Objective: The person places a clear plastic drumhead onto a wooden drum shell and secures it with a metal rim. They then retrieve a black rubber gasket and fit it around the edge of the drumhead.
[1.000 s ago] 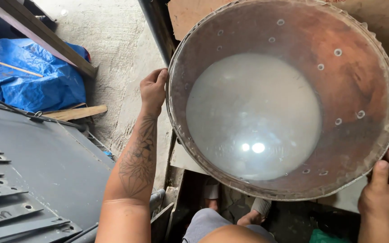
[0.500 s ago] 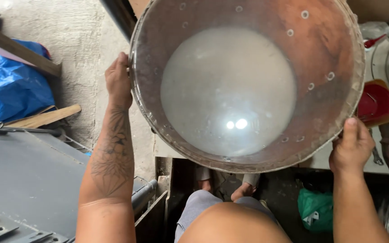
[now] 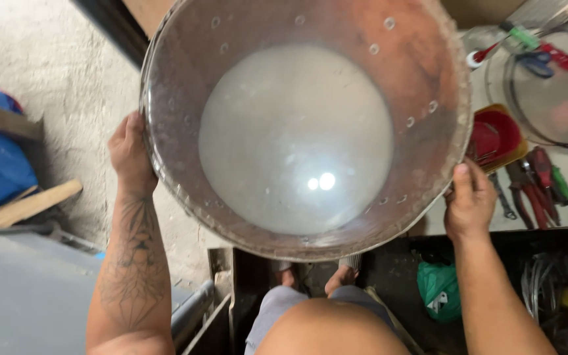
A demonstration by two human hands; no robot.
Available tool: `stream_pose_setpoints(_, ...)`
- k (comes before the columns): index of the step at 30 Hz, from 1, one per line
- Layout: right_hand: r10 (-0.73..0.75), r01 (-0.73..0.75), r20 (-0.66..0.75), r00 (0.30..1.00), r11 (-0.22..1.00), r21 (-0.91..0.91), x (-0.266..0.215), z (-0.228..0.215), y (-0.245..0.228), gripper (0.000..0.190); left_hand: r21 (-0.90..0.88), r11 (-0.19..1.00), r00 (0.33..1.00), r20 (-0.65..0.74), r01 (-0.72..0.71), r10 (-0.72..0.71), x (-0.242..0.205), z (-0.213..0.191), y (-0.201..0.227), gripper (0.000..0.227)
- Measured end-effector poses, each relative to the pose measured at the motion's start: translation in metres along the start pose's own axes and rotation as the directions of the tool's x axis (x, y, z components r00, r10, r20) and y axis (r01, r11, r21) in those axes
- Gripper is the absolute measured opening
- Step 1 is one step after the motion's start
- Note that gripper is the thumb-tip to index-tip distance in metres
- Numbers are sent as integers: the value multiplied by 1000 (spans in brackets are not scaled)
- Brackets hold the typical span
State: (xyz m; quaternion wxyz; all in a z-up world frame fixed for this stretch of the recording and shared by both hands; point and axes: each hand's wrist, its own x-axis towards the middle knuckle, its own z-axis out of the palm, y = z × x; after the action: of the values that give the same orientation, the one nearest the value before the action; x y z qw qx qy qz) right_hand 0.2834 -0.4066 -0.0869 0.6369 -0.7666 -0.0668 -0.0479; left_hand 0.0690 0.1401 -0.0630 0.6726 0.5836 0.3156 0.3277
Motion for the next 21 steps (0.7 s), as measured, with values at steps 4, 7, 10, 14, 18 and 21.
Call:
stream_pose_setpoints(4, 121, -121, 12, 993, 982, 142, 0, 7, -12, 50, 43, 998, 995, -90, 46, -42, 1, 6, 8, 26)
stream_pose_setpoints(7, 146, -147, 20, 989, 982, 118, 0, 8, -16, 51, 18, 997, 996, -60, 69, -67, 7, 1, 1, 37)
stream_pose_setpoints(10, 110, -111, 8, 994, 992, 55, -3, 16, -38, 48, -36, 999, 1000, -15, 14, -14, 15, -8, -17, 38)
stream_pose_setpoints(14, 115, -116, 26, 993, 993, 32, 4, 19, -44, 52, 103, 992, 997, -17, -70, 72, 19, -4, -12, 40)
stream_pose_setpoints(18, 185, -186, 41, 982, 982, 25, 8, 18, -51, 51, 182, 977, 994, 9, -106, 107, 25, -7, -16, 36)
stream_pose_setpoints(21, 179, -180, 46, 983, 983, 19, 10, 18, -53, 51, 138, 988, 998, 17, -69, 67, 26, -7, -18, 36)
